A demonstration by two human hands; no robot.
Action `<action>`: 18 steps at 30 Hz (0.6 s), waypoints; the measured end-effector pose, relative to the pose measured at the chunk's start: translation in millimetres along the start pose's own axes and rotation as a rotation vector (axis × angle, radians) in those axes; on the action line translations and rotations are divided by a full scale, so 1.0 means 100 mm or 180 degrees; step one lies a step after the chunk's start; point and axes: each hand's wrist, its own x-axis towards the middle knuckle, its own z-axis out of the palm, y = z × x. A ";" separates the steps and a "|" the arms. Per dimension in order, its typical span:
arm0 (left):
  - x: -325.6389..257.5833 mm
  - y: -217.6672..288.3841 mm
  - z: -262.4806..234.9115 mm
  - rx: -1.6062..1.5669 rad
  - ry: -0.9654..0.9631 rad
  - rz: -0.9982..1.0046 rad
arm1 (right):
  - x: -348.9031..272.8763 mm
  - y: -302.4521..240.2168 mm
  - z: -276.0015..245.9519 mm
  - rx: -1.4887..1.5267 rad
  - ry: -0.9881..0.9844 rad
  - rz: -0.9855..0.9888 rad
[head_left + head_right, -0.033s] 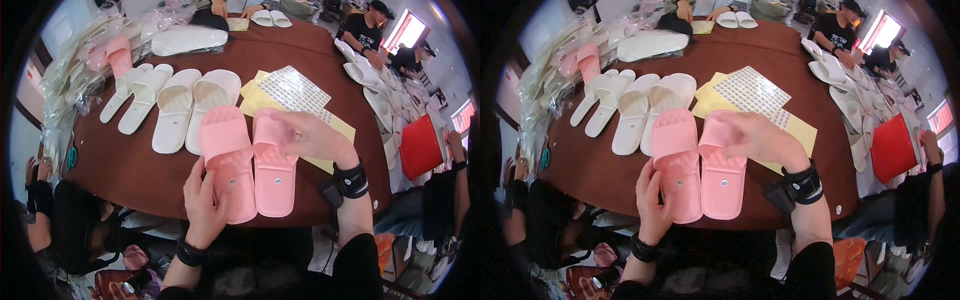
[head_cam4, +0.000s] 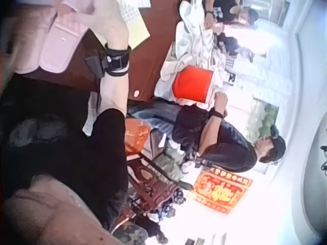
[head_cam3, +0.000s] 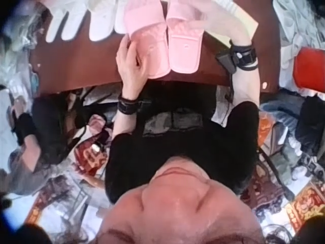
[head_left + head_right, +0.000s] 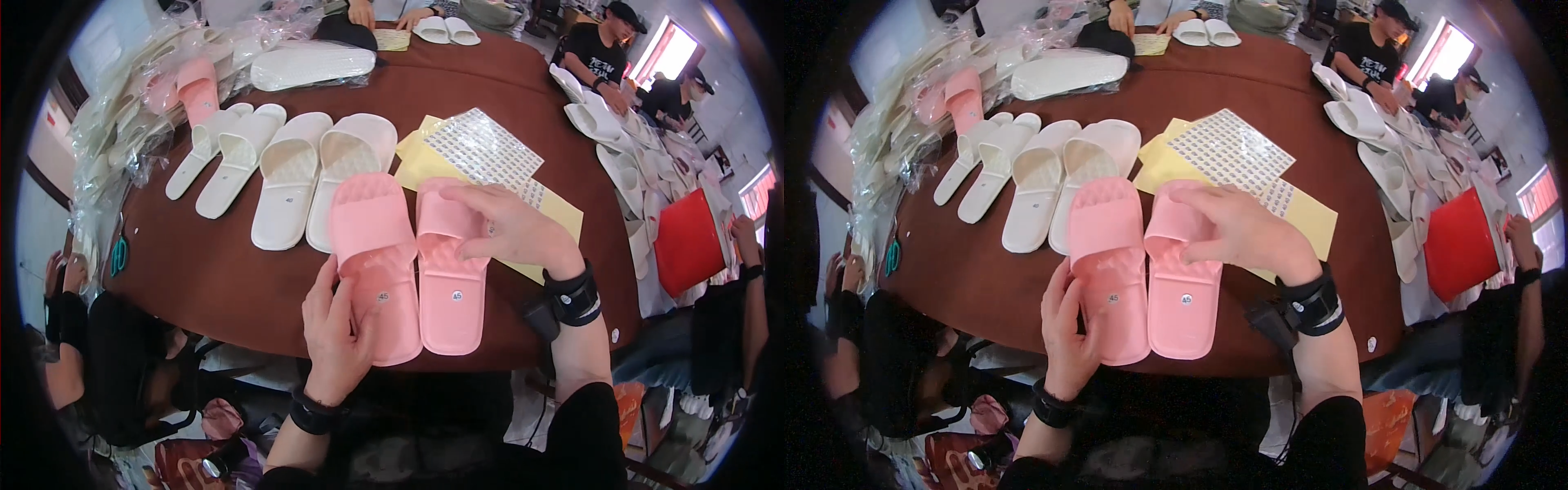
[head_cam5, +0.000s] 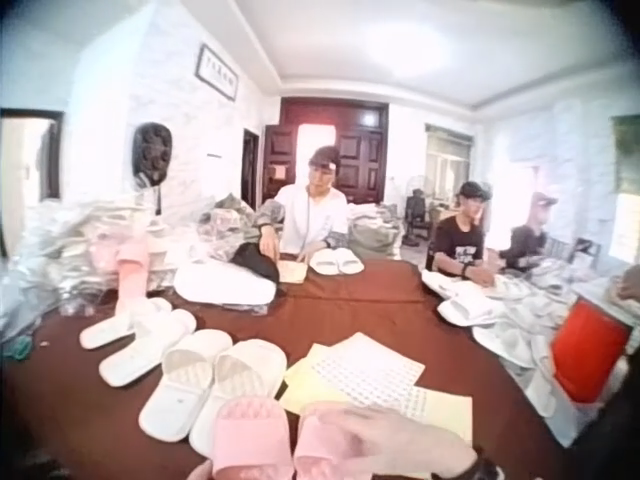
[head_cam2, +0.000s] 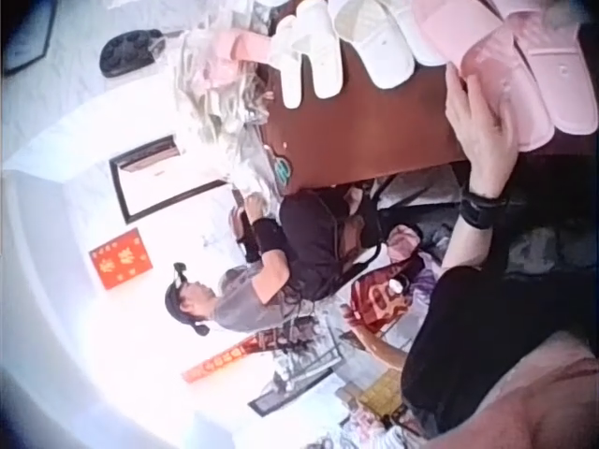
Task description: Apply size labels to the insoles of white and pink slippers.
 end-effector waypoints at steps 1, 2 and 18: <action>0.00 0.00 0.00 -0.0036 0.0015 0.0001 | 0.02 0.01 0.06 -0.0117 0.0068 -0.0022; 0.00 -0.01 0.00 -0.0078 0.0034 0.0005 | 0.05 0.02 0.13 -0.0241 0.0137 -0.0043; -0.01 -0.05 -0.07 -0.1468 0.0284 -0.0195 | 0.04 -0.49 0.26 -0.1742 0.0165 -0.1093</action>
